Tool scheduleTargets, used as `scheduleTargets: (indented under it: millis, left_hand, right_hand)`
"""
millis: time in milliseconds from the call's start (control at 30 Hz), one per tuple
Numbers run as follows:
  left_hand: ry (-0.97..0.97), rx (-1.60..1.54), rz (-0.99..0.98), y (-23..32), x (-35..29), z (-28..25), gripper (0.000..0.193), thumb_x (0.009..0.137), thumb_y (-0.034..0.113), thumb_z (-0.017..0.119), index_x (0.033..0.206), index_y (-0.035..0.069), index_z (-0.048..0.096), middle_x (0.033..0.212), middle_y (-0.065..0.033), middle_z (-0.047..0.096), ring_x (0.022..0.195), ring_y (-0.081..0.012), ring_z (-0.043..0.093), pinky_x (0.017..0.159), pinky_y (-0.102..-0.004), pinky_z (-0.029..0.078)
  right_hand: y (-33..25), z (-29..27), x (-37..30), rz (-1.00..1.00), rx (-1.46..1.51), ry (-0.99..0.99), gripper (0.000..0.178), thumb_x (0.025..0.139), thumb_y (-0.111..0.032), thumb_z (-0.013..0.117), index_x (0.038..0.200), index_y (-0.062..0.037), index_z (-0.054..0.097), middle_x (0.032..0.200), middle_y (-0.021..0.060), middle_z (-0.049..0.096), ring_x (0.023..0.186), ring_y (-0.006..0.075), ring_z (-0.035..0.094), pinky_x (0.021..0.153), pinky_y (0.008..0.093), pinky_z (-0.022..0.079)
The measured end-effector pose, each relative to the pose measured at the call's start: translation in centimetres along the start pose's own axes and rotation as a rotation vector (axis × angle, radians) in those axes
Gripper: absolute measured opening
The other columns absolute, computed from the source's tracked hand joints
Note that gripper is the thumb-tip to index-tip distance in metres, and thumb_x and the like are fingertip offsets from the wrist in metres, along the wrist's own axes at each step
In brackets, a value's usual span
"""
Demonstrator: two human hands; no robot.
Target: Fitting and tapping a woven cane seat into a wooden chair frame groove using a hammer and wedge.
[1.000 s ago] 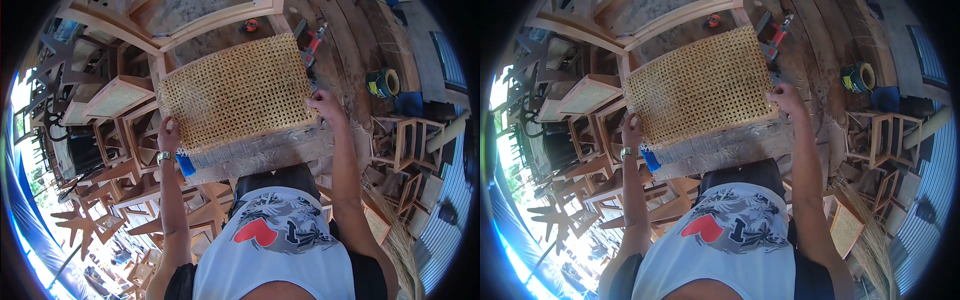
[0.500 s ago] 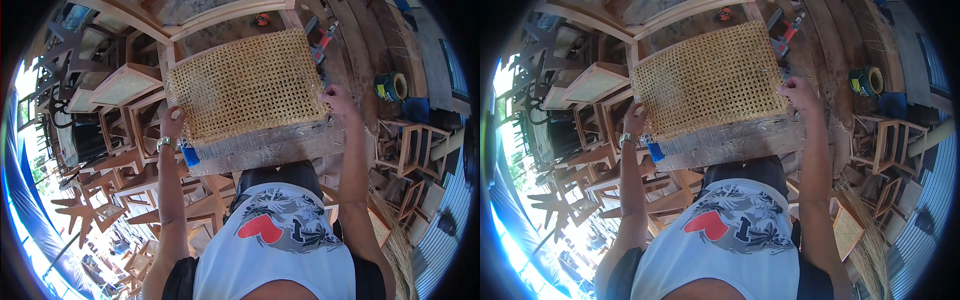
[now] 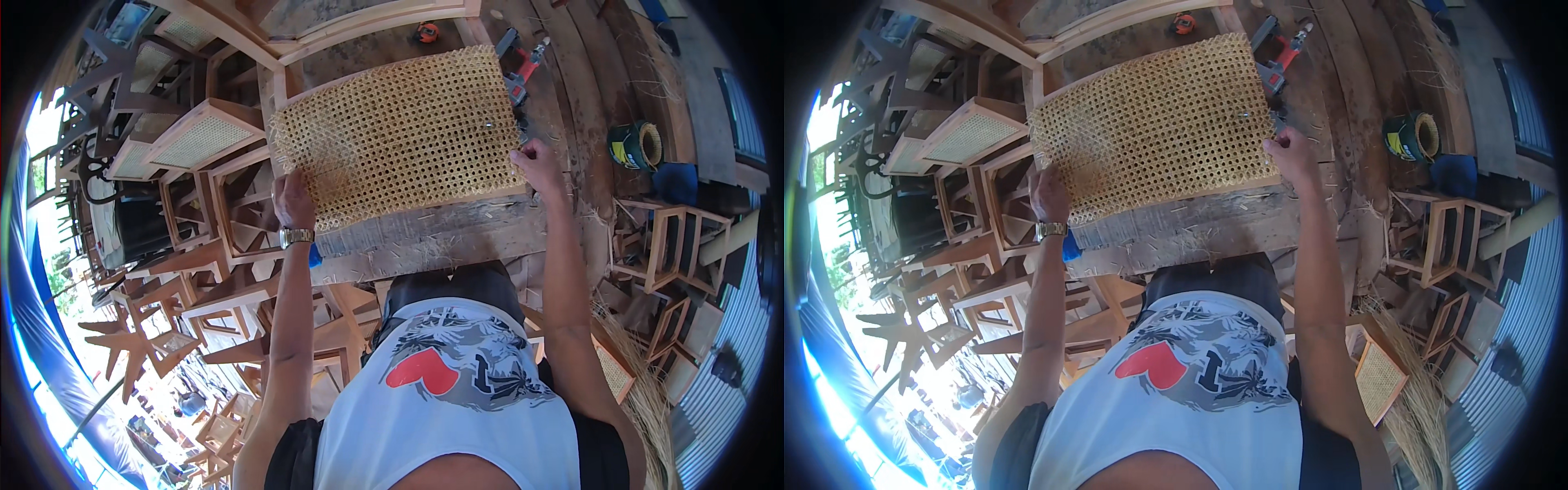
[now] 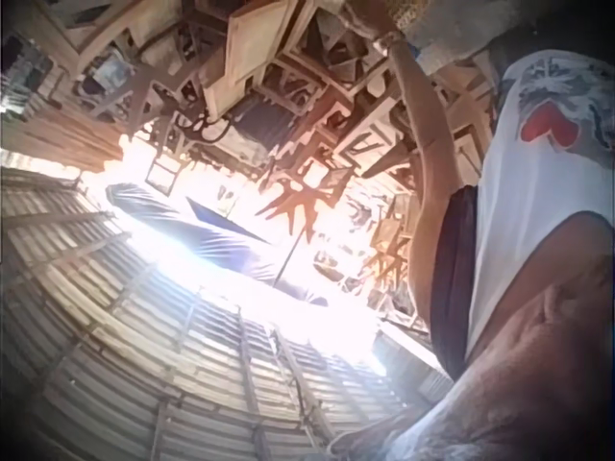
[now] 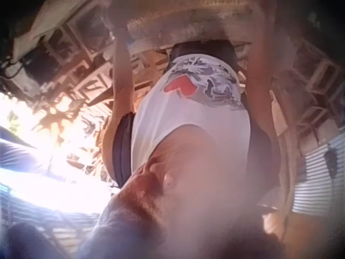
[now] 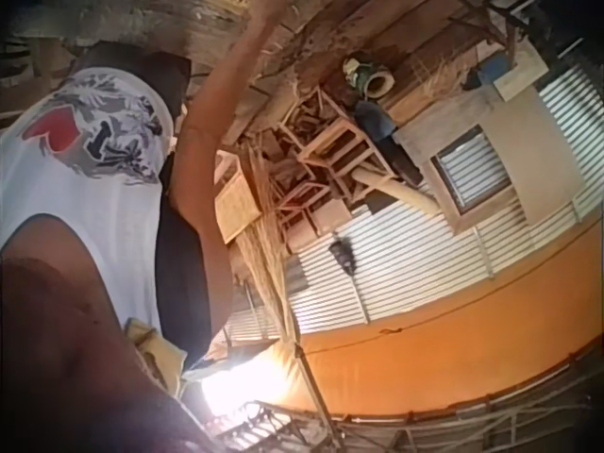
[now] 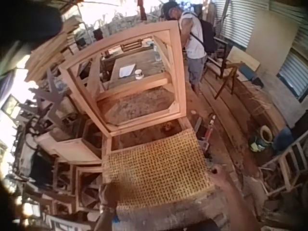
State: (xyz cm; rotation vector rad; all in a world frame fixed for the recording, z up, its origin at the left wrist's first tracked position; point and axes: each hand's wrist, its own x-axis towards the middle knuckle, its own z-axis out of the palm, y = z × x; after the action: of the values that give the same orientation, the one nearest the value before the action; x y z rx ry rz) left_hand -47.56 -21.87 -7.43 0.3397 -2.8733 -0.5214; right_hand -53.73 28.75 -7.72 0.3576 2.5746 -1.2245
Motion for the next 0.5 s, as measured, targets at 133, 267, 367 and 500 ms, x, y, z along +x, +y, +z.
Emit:
scheduleTargets:
  millis: [133, 267, 367, 500]
  left_hand:
    - [-0.028, -0.022, 0.012, 3.8, -1.6, 0.3, 0.057, 0.089, 0.040, 0.063, 0.134, 0.008, 0.051, 0.120, -0.0268, 0.055, 0.107, -0.0421, 0.057, 0.090, -0.0510, 0.046]
    - [-0.258, 0.090, -0.093, 9.2, -4.3, -0.6, 0.107, 0.077, 0.071, 0.060, 0.148, -0.001, 0.025, 0.150, -0.0338, 0.022, 0.139, -0.0483, 0.023, 0.111, -0.0582, 0.023]
    - [-0.347, 0.266, -0.094, 10.7, -5.1, 0.2, 0.128, 0.065, 0.081, 0.064, 0.152, 0.002, 0.012, 0.155, -0.0326, 0.006, 0.144, -0.0480, 0.005, 0.114, -0.0607, 0.010]
    - [-0.367, 0.306, -0.168, 11.2, -4.7, 0.7, 0.141, 0.055, 0.085, 0.067, 0.153, 0.004, 0.007, 0.156, -0.0332, 0.000, 0.145, -0.0491, -0.002, 0.115, -0.0616, 0.002]
  right_hand:
    - [-0.5, -0.5, -0.3, 0.037, -0.038, -0.011, 0.035, 0.082, -0.031, 0.075, 0.084, 0.0003, 0.061, 0.073, 0.0086, 0.062, 0.069, 0.0162, 0.056, 0.065, 0.0339, 0.046]
    - [-0.6, -0.4, -0.5, 0.032, -0.048, 0.015, 0.037, 0.081, -0.035, 0.074, 0.085, 0.0001, 0.061, 0.073, 0.0096, 0.063, 0.070, 0.0176, 0.058, 0.066, 0.0347, 0.047]
    - [-1.6, -0.7, -1.0, 0.070, -0.062, 0.002, 0.036, 0.082, -0.034, 0.074, 0.087, 0.0002, 0.061, 0.076, 0.0100, 0.064, 0.071, 0.0179, 0.059, 0.067, 0.0350, 0.047]
    - [-0.9, -0.7, -1.1, 0.061, -0.013, 0.004, 0.040, 0.081, -0.035, 0.075, 0.089, 0.0008, 0.061, 0.080, 0.0123, 0.064, 0.075, 0.0205, 0.061, 0.070, 0.0354, 0.049]
